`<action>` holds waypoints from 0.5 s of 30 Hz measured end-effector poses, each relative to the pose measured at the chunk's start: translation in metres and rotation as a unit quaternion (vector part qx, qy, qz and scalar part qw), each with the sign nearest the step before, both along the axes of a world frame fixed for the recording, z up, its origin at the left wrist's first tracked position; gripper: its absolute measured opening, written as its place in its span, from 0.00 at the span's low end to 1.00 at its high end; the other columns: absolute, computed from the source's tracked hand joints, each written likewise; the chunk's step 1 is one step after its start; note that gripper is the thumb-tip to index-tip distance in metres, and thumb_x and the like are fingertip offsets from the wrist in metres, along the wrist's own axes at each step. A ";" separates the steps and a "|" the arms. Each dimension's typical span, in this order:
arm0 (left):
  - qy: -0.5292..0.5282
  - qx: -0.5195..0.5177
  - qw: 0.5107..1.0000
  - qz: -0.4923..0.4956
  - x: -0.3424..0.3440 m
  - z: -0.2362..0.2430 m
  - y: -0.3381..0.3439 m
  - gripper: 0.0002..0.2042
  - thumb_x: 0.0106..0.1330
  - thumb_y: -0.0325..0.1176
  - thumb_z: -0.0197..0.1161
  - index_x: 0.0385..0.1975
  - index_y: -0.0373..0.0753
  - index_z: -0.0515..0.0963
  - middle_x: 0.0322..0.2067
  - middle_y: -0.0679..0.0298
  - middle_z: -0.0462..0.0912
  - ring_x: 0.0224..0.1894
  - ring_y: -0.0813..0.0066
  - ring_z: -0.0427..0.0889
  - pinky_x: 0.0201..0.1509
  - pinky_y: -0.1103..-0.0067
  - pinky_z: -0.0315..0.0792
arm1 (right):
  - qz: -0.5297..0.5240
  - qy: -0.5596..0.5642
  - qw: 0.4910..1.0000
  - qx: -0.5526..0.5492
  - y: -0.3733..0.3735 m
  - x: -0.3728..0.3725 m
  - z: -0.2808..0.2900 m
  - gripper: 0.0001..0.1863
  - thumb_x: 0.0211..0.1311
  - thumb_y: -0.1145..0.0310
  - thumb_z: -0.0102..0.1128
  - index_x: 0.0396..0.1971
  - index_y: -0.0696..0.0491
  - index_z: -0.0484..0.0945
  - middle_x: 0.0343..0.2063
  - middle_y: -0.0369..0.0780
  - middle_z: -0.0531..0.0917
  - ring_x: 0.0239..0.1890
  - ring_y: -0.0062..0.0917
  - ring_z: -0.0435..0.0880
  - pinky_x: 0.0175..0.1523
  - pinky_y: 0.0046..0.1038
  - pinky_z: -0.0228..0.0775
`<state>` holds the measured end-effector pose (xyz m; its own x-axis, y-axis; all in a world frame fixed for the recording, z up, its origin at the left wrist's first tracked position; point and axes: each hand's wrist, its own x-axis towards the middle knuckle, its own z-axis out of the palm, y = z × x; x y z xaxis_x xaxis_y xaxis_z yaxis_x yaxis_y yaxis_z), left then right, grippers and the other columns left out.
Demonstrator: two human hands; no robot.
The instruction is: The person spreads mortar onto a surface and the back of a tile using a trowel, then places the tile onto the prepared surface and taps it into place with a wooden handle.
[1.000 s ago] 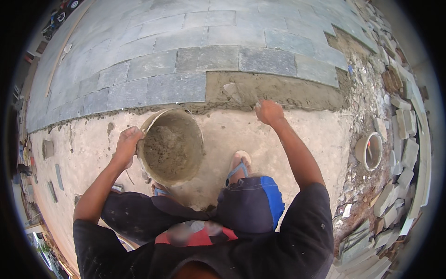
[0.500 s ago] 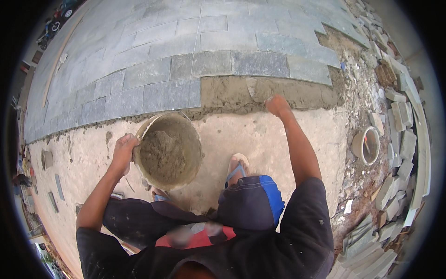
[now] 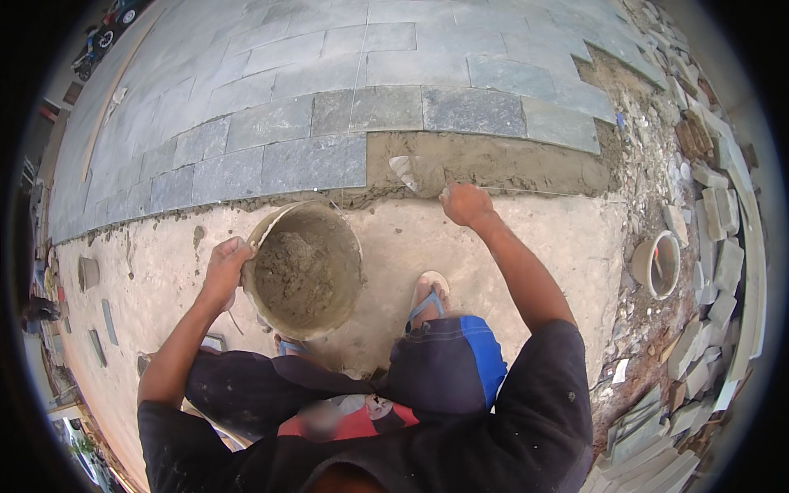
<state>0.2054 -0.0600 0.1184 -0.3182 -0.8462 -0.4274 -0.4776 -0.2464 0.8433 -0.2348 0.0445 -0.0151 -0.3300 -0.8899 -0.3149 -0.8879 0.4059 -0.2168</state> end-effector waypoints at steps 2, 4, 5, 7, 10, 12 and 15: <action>0.012 0.009 1.000 0.003 -0.002 0.002 0.000 0.10 0.62 0.31 0.59 0.19 0.38 0.73 0.18 0.73 0.71 0.21 0.86 0.65 0.25 0.81 0.60 | 0.016 0.032 0.999 -0.006 -0.011 -0.009 -0.007 0.24 0.68 0.52 0.49 0.49 0.59 0.75 0.47 0.54 0.82 0.52 0.48 0.80 0.57 0.47 0.71; 0.034 0.024 0.999 0.001 -0.008 0.002 -0.001 0.09 0.62 0.31 0.59 0.20 0.38 0.73 0.18 0.73 0.71 0.21 0.86 0.65 0.25 0.81 0.60 | 0.028 0.060 0.998 -0.021 -0.025 -0.026 -0.026 0.26 0.68 0.51 0.49 0.52 0.58 0.72 0.48 0.54 0.81 0.52 0.48 0.80 0.56 0.49 0.71; 0.028 0.028 0.999 -0.004 -0.011 0.001 -0.001 0.09 0.62 0.31 0.59 0.20 0.38 0.73 0.18 0.73 0.71 0.21 0.86 0.65 0.25 0.81 0.60 | 0.006 0.052 0.999 -0.010 -0.031 -0.032 -0.029 0.25 0.68 0.52 0.49 0.51 0.58 0.74 0.48 0.54 0.81 0.52 0.48 0.80 0.57 0.47 0.71; 0.015 0.026 0.999 -0.011 -0.015 0.006 0.000 0.09 0.63 0.31 0.59 0.20 0.38 0.73 0.19 0.73 0.71 0.22 0.86 0.65 0.25 0.81 0.61 | -0.036 0.033 0.999 0.003 -0.048 -0.031 -0.021 0.23 0.69 0.53 0.49 0.48 0.58 0.77 0.47 0.53 0.82 0.52 0.47 0.81 0.57 0.44 0.73; 0.001 0.011 1.000 -0.028 -0.009 -0.005 -0.006 0.09 0.63 0.31 0.59 0.21 0.38 0.73 0.19 0.73 0.71 0.22 0.87 0.66 0.25 0.82 0.61 | -0.063 -0.003 0.998 0.009 -0.059 -0.033 -0.014 0.23 0.67 0.54 0.50 0.48 0.58 0.79 0.48 0.52 0.82 0.53 0.47 0.81 0.58 0.43 0.72; 0.009 0.009 1.000 -0.022 -0.005 -0.004 -0.006 0.08 0.63 0.31 0.59 0.21 0.38 0.74 0.19 0.73 0.72 0.22 0.87 0.66 0.25 0.82 0.61 | -0.084 0.007 0.996 -0.012 -0.053 -0.028 -0.016 0.22 0.66 0.54 0.51 0.48 0.57 0.80 0.49 0.51 0.82 0.53 0.47 0.80 0.59 0.43 0.72; 0.028 0.004 0.999 -0.020 -0.007 0.003 -0.004 0.08 0.64 0.31 0.59 0.22 0.39 0.74 0.20 0.73 0.72 0.22 0.87 0.66 0.25 0.82 0.61 | -0.113 -0.011 0.994 -0.002 -0.045 -0.036 -0.012 0.22 0.66 0.55 0.52 0.48 0.57 0.80 0.50 0.51 0.82 0.55 0.46 0.80 0.59 0.42 0.71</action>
<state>0.1989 -0.0636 0.1213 -0.3760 -0.8283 -0.4155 -0.4396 -0.2353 0.8668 -0.2704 -0.0006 -0.0276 -0.5141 -0.7956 -0.3204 -0.7696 0.5928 -0.2372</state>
